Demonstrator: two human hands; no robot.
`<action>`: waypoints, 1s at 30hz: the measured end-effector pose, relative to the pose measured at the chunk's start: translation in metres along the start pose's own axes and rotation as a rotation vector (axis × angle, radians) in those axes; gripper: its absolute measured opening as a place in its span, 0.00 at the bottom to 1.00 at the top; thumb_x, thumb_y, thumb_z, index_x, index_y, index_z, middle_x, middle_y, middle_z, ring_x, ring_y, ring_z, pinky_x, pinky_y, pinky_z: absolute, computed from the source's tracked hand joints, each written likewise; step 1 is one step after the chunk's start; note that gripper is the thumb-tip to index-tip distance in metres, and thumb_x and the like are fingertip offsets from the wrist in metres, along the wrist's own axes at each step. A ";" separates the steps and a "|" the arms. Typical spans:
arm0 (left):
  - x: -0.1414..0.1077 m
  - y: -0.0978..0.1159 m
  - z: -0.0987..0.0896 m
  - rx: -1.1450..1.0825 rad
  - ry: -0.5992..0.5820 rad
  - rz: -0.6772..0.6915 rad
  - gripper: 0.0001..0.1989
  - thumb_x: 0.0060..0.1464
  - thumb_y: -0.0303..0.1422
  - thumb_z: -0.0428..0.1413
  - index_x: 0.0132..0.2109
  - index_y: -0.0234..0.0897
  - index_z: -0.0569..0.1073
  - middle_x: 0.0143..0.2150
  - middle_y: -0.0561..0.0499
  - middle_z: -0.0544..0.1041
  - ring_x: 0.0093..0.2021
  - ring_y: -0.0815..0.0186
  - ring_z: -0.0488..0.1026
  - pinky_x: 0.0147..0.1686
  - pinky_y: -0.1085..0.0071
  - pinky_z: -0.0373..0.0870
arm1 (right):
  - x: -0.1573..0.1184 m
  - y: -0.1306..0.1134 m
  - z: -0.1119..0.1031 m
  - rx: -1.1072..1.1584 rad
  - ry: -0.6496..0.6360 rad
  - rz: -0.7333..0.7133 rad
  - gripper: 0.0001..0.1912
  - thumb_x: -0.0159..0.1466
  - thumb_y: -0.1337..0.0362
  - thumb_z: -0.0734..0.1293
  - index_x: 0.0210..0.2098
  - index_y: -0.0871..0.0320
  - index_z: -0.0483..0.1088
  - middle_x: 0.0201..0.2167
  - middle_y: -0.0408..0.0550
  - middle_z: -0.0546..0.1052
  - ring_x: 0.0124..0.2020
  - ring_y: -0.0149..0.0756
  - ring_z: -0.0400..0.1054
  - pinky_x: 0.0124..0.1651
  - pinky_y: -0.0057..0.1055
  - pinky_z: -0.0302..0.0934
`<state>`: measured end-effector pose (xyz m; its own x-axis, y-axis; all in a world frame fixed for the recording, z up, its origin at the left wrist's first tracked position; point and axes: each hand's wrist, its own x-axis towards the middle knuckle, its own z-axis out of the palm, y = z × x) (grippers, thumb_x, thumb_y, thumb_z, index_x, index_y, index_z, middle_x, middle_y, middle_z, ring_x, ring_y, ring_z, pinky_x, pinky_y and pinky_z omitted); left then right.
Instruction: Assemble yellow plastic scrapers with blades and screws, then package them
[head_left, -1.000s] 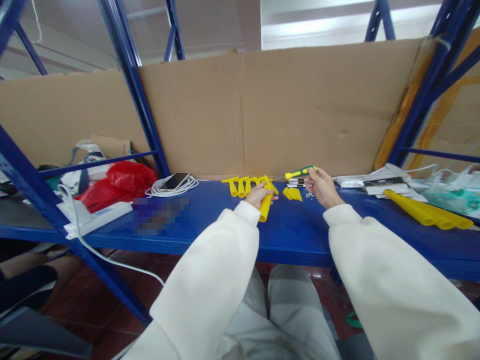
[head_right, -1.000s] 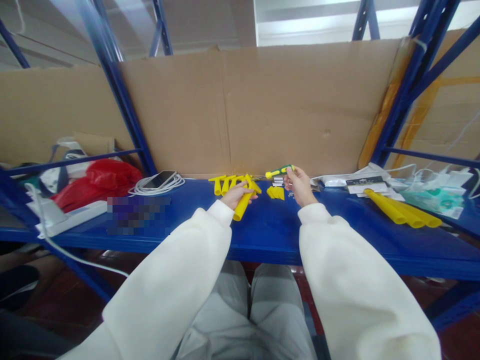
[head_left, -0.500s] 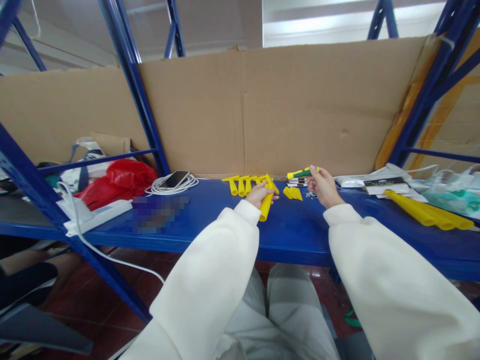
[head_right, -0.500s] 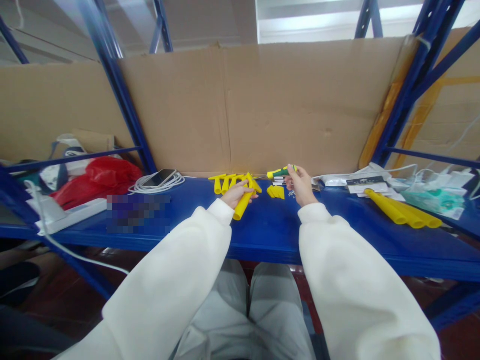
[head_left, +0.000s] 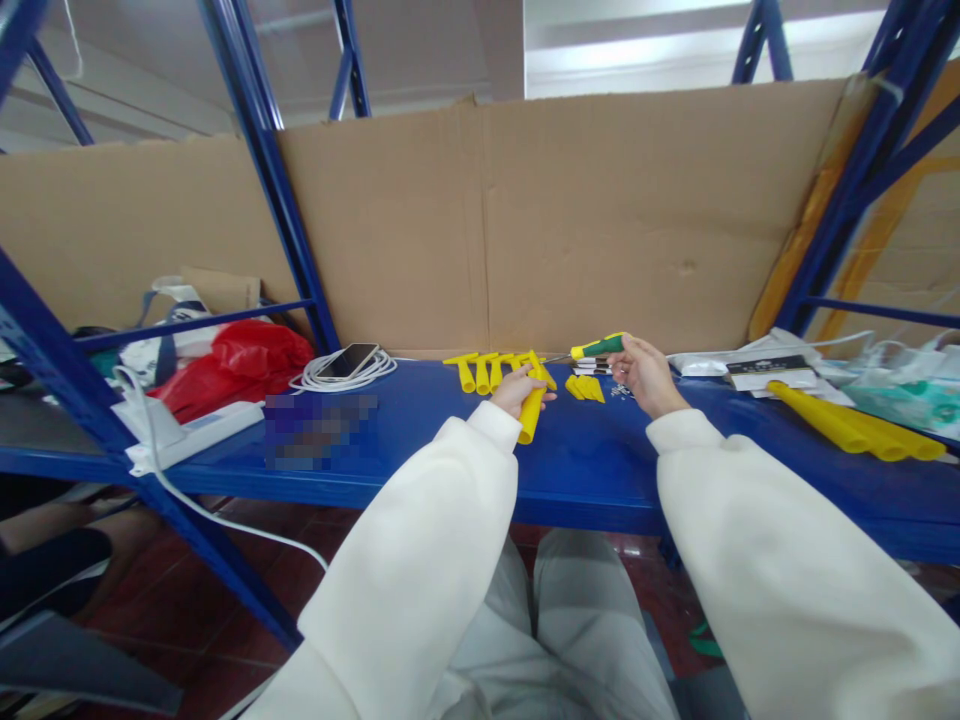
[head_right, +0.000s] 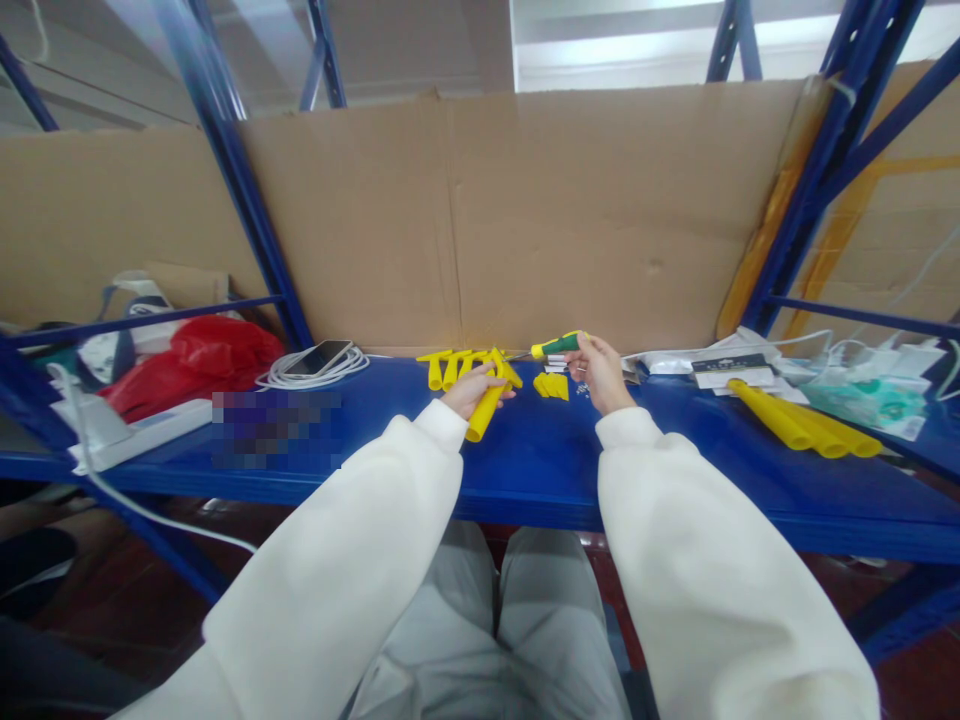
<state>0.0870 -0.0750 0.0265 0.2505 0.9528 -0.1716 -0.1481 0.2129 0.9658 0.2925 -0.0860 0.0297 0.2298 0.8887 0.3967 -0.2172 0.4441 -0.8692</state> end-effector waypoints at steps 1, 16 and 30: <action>-0.001 0.000 0.000 0.008 0.001 0.004 0.39 0.56 0.18 0.51 0.71 0.45 0.52 0.51 0.42 0.77 0.28 0.70 0.78 0.17 0.81 0.66 | 0.000 0.000 0.000 -0.004 0.009 0.000 0.22 0.52 0.47 0.77 0.28 0.55 0.65 0.17 0.40 0.72 0.15 0.24 0.60 0.16 0.20 0.53; 0.000 0.000 0.000 0.014 0.009 0.013 0.39 0.56 0.17 0.53 0.72 0.44 0.54 0.52 0.41 0.77 0.27 0.70 0.77 0.18 0.79 0.66 | 0.000 0.003 0.002 -0.035 0.059 0.000 0.29 0.50 0.43 0.77 0.25 0.54 0.58 0.15 0.38 0.70 0.13 0.23 0.59 0.13 0.19 0.52; -0.004 0.000 0.002 -0.003 0.025 0.009 0.38 0.57 0.18 0.52 0.72 0.43 0.53 0.46 0.44 0.78 0.23 0.73 0.74 0.16 0.81 0.66 | -0.004 -0.001 0.007 -0.039 0.125 0.054 0.28 0.52 0.42 0.75 0.26 0.54 0.58 0.16 0.41 0.74 0.13 0.27 0.65 0.11 0.19 0.54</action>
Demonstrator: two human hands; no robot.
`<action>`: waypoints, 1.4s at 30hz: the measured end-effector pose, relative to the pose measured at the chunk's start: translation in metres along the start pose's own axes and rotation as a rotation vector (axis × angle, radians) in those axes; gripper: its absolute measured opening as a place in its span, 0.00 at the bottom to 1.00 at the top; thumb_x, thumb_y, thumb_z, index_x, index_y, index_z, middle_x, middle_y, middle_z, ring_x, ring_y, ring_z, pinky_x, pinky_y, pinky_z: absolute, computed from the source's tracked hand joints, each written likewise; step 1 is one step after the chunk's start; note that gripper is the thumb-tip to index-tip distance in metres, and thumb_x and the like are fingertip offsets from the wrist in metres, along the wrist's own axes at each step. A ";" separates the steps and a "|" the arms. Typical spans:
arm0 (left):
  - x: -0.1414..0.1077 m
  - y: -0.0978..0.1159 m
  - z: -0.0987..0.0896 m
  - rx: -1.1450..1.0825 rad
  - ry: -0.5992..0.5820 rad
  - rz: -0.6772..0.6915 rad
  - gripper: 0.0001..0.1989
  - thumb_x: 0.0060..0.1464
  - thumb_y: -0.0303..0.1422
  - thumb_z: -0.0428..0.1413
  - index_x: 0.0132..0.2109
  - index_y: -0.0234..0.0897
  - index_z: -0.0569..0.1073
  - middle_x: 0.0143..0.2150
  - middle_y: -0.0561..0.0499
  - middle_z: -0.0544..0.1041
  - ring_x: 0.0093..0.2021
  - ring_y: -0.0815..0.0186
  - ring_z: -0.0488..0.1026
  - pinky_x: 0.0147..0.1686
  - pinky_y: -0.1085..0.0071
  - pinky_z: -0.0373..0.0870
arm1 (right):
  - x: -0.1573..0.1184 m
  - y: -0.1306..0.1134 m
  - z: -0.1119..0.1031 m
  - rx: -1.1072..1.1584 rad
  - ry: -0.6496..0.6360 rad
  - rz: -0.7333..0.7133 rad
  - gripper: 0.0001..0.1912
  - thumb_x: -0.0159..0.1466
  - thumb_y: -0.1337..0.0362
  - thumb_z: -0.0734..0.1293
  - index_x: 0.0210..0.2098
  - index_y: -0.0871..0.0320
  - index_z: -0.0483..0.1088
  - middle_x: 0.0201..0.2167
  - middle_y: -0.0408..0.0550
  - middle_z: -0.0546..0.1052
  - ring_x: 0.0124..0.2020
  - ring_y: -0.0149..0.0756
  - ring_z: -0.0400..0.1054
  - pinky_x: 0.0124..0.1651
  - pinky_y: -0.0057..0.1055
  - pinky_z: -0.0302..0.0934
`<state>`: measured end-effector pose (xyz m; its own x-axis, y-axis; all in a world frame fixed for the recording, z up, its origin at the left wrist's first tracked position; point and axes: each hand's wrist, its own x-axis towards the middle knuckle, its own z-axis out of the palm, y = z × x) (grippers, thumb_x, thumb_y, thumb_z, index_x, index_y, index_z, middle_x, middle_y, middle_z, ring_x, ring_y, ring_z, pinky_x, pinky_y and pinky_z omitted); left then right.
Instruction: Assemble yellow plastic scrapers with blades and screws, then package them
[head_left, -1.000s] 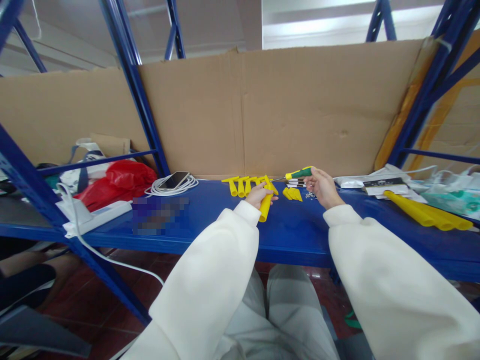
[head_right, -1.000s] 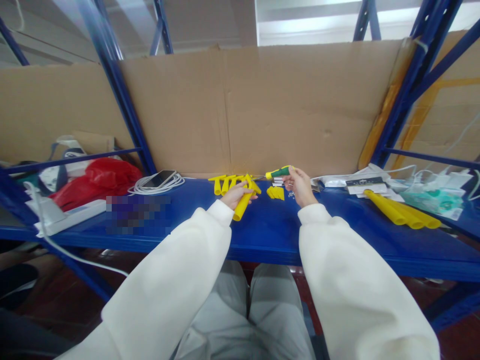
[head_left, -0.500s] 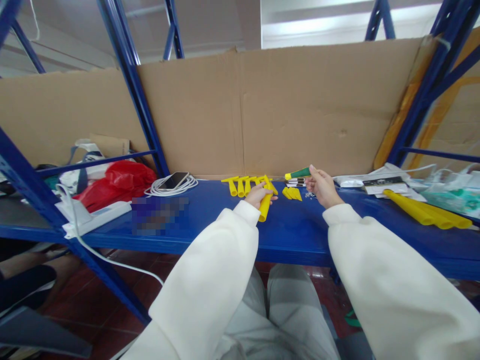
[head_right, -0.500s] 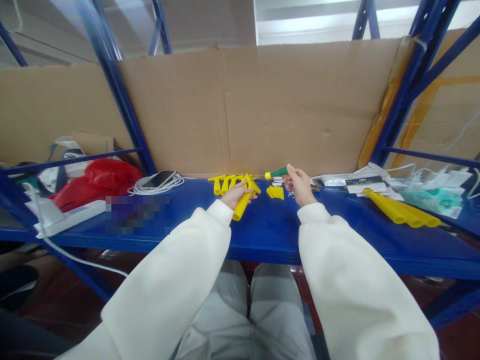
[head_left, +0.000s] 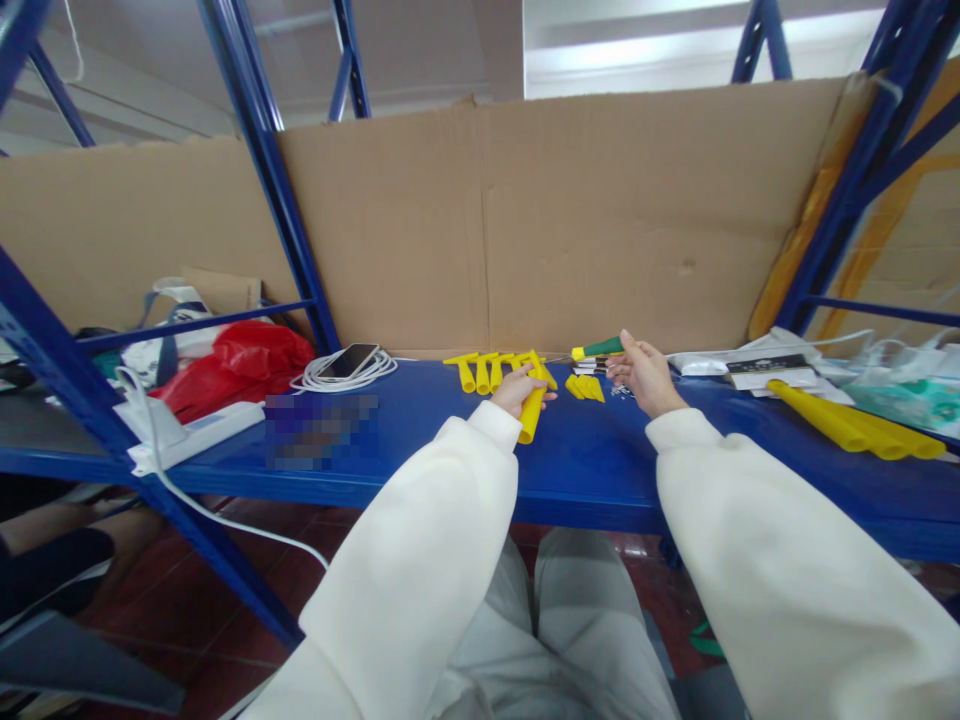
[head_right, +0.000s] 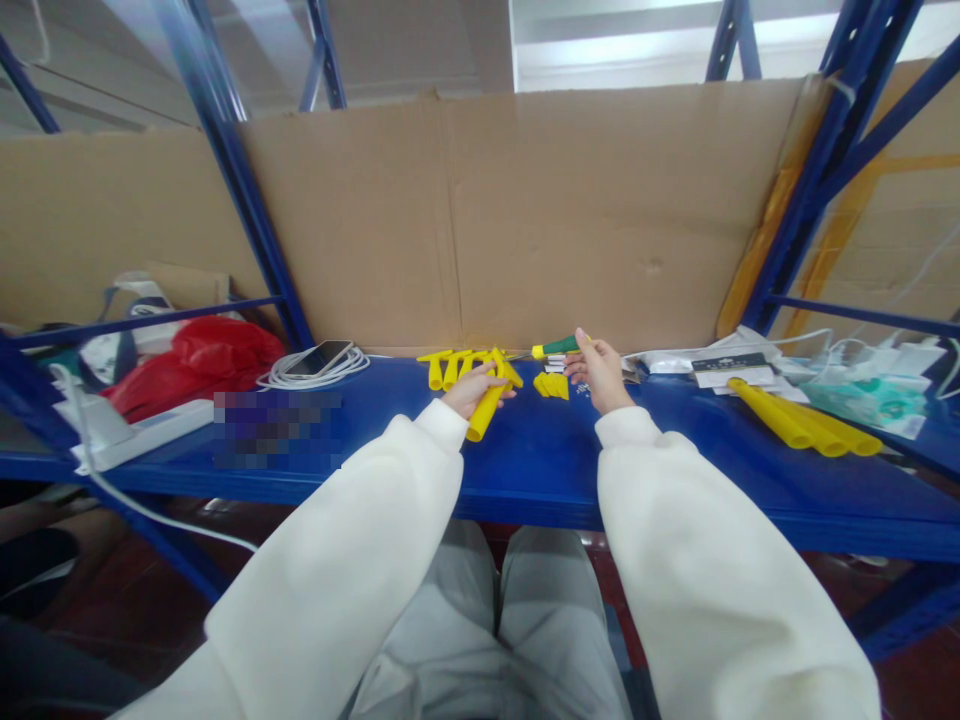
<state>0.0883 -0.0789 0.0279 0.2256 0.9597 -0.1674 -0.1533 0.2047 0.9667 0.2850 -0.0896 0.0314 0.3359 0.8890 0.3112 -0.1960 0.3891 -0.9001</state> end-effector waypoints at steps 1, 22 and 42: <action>0.000 0.000 0.000 -0.002 -0.001 0.002 0.38 0.57 0.18 0.53 0.72 0.43 0.53 0.47 0.44 0.78 0.23 0.73 0.75 0.16 0.81 0.66 | 0.000 0.000 0.000 0.002 -0.002 0.005 0.27 0.53 0.43 0.75 0.27 0.54 0.58 0.16 0.41 0.75 0.13 0.27 0.66 0.11 0.19 0.54; 0.006 -0.003 -0.002 0.033 -0.024 0.017 0.44 0.53 0.19 0.57 0.73 0.46 0.51 0.59 0.39 0.73 0.30 0.68 0.79 0.18 0.79 0.67 | -0.004 0.002 0.002 -0.108 -0.112 0.103 0.15 0.56 0.57 0.77 0.32 0.58 0.70 0.19 0.43 0.76 0.16 0.28 0.69 0.16 0.19 0.60; -0.002 -0.002 0.000 0.157 -0.101 0.012 0.34 0.56 0.17 0.52 0.68 0.42 0.61 0.50 0.43 0.77 0.27 0.71 0.77 0.18 0.80 0.66 | -0.007 0.003 0.000 -0.127 -0.214 0.091 0.14 0.55 0.59 0.77 0.32 0.59 0.71 0.17 0.41 0.75 0.16 0.27 0.69 0.19 0.20 0.61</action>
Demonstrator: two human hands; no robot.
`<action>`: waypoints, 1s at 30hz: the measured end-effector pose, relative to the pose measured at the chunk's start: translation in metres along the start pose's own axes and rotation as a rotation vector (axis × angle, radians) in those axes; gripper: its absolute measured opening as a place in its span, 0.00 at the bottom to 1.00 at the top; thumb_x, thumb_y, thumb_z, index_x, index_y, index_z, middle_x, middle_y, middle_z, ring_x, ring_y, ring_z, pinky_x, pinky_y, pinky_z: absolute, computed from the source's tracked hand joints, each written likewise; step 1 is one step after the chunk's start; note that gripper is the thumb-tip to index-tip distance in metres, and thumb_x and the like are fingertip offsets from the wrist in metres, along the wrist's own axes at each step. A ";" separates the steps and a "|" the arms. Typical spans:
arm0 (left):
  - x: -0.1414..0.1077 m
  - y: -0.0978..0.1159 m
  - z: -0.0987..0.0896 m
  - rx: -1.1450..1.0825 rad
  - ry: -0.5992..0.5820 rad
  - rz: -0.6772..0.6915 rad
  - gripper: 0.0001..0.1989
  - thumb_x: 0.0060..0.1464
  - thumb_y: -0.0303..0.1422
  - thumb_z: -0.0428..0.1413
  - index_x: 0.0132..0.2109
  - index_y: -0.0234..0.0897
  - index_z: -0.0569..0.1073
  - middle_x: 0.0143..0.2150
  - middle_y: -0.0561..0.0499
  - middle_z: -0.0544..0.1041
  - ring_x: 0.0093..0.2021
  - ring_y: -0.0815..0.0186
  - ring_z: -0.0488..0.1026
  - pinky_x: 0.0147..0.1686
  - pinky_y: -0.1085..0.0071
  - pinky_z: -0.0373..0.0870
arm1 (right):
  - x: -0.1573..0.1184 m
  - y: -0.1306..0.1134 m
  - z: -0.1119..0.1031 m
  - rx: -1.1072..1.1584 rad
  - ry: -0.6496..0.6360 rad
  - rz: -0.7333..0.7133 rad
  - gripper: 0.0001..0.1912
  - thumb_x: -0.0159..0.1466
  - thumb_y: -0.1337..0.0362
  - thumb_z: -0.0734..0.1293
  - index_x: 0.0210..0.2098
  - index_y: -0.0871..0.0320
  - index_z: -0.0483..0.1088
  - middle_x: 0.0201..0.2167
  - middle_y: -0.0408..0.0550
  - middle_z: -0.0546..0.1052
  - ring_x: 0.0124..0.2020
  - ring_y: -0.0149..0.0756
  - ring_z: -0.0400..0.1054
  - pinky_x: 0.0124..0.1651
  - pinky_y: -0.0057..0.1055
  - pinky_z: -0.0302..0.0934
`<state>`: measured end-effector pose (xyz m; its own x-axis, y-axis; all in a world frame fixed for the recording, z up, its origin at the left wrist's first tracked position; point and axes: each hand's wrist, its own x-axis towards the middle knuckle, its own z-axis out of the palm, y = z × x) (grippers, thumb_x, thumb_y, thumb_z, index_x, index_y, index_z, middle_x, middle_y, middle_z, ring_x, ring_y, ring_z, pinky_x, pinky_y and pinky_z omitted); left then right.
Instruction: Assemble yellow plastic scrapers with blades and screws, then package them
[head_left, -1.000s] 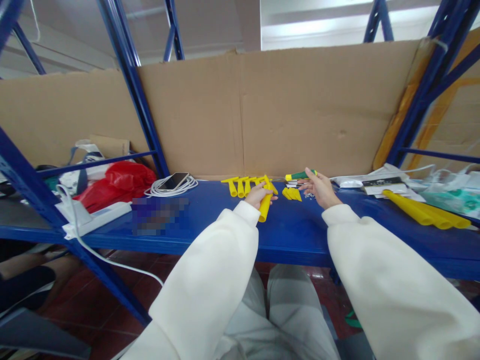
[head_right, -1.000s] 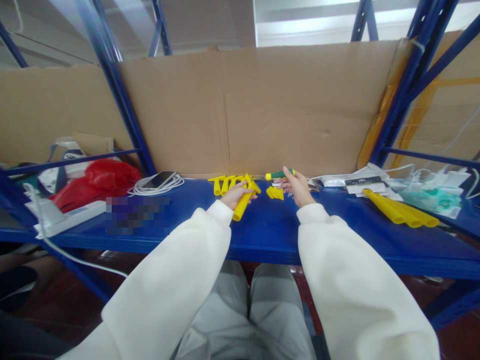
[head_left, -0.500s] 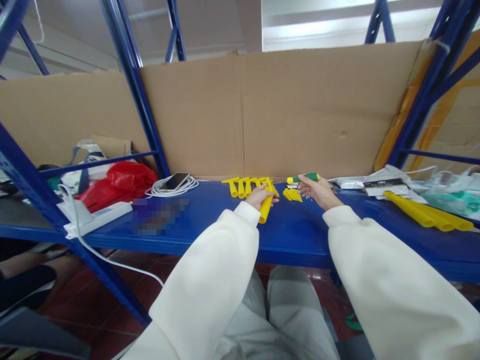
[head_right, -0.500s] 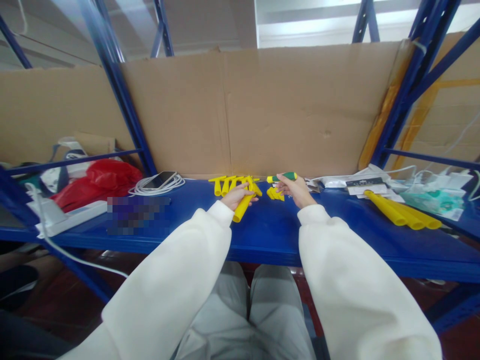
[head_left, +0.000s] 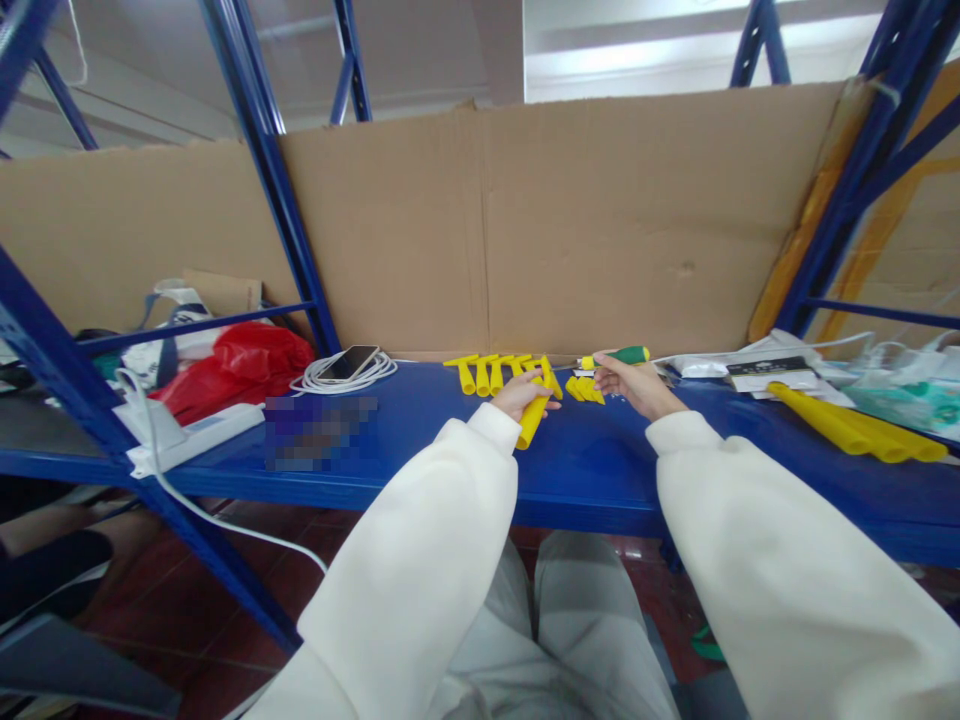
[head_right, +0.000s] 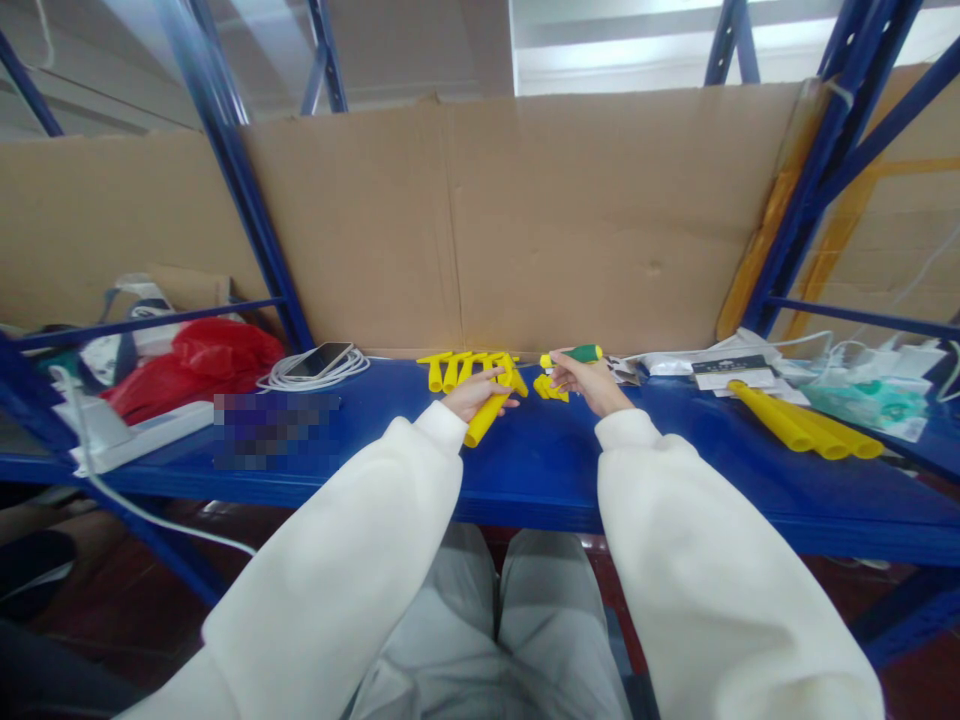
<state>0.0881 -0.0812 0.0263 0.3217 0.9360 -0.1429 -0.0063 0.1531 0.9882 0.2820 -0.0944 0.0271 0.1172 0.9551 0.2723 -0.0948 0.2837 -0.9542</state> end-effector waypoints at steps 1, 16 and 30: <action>-0.001 0.000 0.000 -0.002 -0.002 0.001 0.34 0.56 0.17 0.52 0.68 0.42 0.62 0.50 0.43 0.77 0.26 0.71 0.76 0.18 0.80 0.66 | 0.000 0.000 0.000 0.004 0.001 0.003 0.14 0.55 0.59 0.77 0.32 0.59 0.71 0.17 0.41 0.75 0.16 0.27 0.69 0.18 0.20 0.61; 0.005 0.000 0.000 -0.107 0.101 0.077 0.37 0.54 0.19 0.55 0.69 0.44 0.59 0.54 0.42 0.76 0.28 0.70 0.78 0.21 0.80 0.66 | 0.001 0.001 -0.001 -0.015 0.044 -0.018 0.13 0.56 0.59 0.76 0.33 0.59 0.72 0.18 0.43 0.76 0.18 0.28 0.70 0.20 0.20 0.63; 0.012 -0.003 -0.001 -0.011 0.277 0.236 0.33 0.51 0.16 0.54 0.64 0.34 0.68 0.55 0.41 0.76 0.30 0.73 0.75 0.23 0.80 0.67 | -0.004 0.004 0.007 -0.165 -0.045 0.084 0.12 0.57 0.62 0.77 0.34 0.62 0.74 0.20 0.47 0.78 0.18 0.30 0.72 0.19 0.21 0.64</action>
<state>0.0905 -0.0702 0.0218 0.0416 0.9961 0.0778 -0.0608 -0.0752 0.9953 0.2746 -0.0969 0.0225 0.0707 0.9788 0.1921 0.0612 0.1880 -0.9803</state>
